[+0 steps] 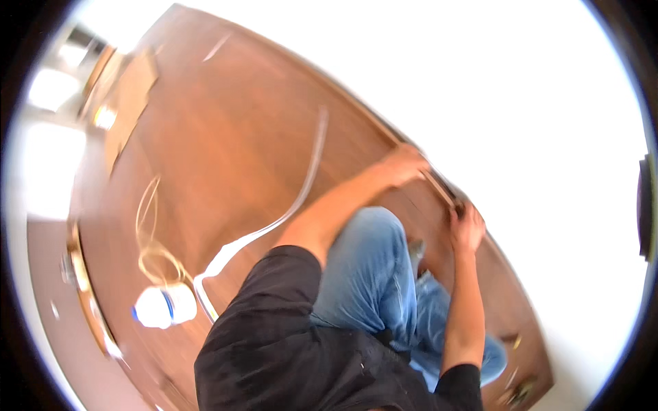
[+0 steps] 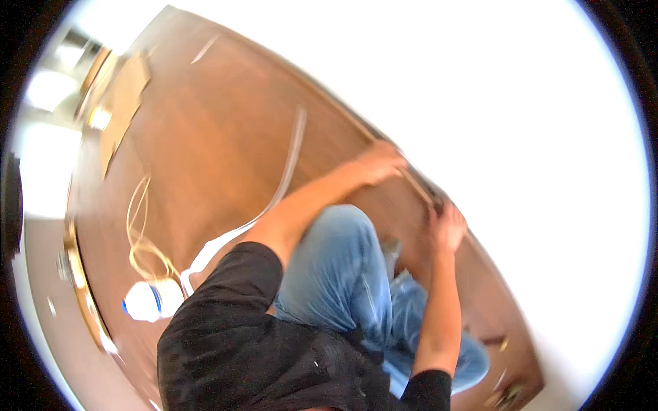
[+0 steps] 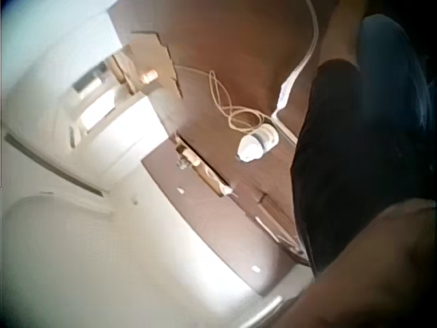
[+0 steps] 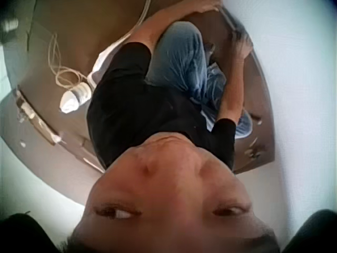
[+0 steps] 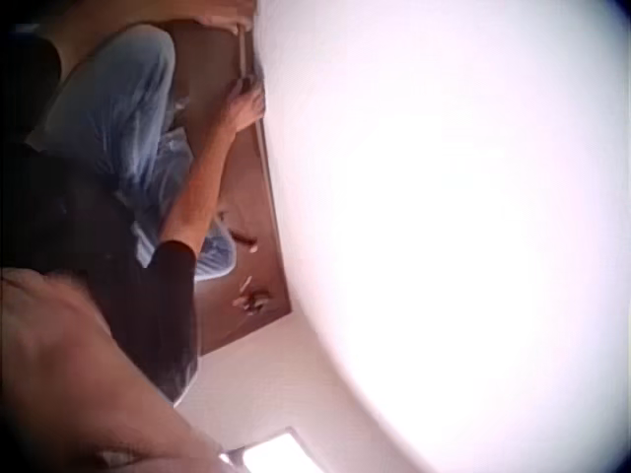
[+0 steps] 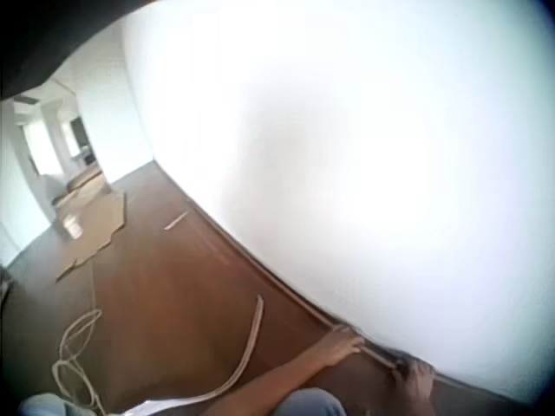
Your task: The person installs a skirting board along a wall by applying adhesive tape to a wooden strip, positioning it against the wall, and securing it using a hammer and a pneumatic nail gun.
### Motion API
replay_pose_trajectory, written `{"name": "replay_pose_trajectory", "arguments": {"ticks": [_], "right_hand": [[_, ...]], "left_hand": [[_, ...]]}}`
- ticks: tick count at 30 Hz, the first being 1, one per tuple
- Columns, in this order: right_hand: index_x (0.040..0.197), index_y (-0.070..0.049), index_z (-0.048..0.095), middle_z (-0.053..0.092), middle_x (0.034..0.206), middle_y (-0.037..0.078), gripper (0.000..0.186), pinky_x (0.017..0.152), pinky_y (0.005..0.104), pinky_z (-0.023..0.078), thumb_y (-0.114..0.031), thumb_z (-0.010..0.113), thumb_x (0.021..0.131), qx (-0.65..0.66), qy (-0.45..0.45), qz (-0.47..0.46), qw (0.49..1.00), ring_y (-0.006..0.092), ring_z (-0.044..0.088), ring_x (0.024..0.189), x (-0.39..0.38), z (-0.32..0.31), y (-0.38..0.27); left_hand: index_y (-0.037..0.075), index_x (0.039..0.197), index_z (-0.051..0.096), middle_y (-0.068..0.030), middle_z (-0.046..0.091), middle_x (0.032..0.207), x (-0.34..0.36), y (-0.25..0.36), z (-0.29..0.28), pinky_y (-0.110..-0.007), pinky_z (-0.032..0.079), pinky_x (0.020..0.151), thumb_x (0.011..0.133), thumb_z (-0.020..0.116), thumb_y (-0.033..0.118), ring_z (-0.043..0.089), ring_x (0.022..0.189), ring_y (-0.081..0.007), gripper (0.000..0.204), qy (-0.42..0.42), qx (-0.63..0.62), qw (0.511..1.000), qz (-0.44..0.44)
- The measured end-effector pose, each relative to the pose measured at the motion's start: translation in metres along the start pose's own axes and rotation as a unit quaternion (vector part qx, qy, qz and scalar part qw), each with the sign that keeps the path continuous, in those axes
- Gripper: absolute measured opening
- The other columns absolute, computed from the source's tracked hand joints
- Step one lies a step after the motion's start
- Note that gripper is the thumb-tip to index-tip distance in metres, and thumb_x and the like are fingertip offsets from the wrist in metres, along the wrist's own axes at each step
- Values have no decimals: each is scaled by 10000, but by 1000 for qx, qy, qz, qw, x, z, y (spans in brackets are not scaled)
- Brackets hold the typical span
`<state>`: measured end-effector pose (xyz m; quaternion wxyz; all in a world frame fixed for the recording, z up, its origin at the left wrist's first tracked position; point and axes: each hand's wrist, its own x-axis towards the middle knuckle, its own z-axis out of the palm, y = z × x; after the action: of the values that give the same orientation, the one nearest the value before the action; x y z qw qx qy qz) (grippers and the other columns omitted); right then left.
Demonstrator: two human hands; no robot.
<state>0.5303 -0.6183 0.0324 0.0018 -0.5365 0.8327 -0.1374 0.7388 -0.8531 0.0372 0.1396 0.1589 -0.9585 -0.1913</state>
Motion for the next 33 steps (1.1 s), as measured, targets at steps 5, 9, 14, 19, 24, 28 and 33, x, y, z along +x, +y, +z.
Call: {"name": "replay_pose_trajectory", "arguments": {"ticks": [5,9,14,19,24,28,33], "right_hand": [[1343,-144,628,670,1208,124,531,983,497,502,-428,753,912,-71,-25,-55,996,360,632,1161,-3,-5,-22],[1283,-94,630,684,1189,178,457,895,513,518,-361,750,932,-1,-65,-81,995,421,644,1098,9,-3,-13],[1281,-118,629,726,1131,169,466,872,512,529,-393,755,926,25,-67,-66,995,424,676,1027,6,0,0],[1241,-143,667,750,1074,148,426,854,503,542,-436,735,939,55,-76,-46,995,407,696,996,2,5,-11],[1179,-153,721,763,1047,135,380,797,499,566,-467,682,969,52,-34,-11,998,399,715,917,-6,12,-4],[1140,-146,719,758,1015,138,357,824,508,554,-450,709,954,45,-20,-26,998,388,708,927,8,4,-23],[1085,-154,738,751,993,44,259,840,426,528,-365,729,936,35,43,-39,998,289,702,914,8,3,-11]], "left_hand": [[172,1066,752,-37,717,1052,-25,-16,28,-471,338,1060,896,750,408,572,1173,-263,290,36,-41,998,0],[175,1030,768,-18,723,1080,-26,-21,35,-456,319,1050,911,731,451,564,1141,-244,303,35,-60,998,11],[164,1025,779,-27,731,1081,-22,-13,32,-467,305,1062,904,723,481,556,1162,-249,343,34,-71,997,9],[155,969,791,-27,736,1029,-33,-16,28,-476,300,1069,875,740,503,560,1168,-245,364,42,-80,996,-10],[189,885,804,-26,735,940,-14,-10,25,-502,332,1026,814,776,512,627,1068,-257,331,32,-82,996,-10],[219,955,774,-39,705,985,-16,-20,22,-545,352,1044,870,745,485,611,1108,-286,280,34,-63,996,-44],[172,1029,771,-38,728,1058,-4,-6,14,-503,336,1074,921,720,463,599,1148,-268,314,27,-34,999,-26]]}}
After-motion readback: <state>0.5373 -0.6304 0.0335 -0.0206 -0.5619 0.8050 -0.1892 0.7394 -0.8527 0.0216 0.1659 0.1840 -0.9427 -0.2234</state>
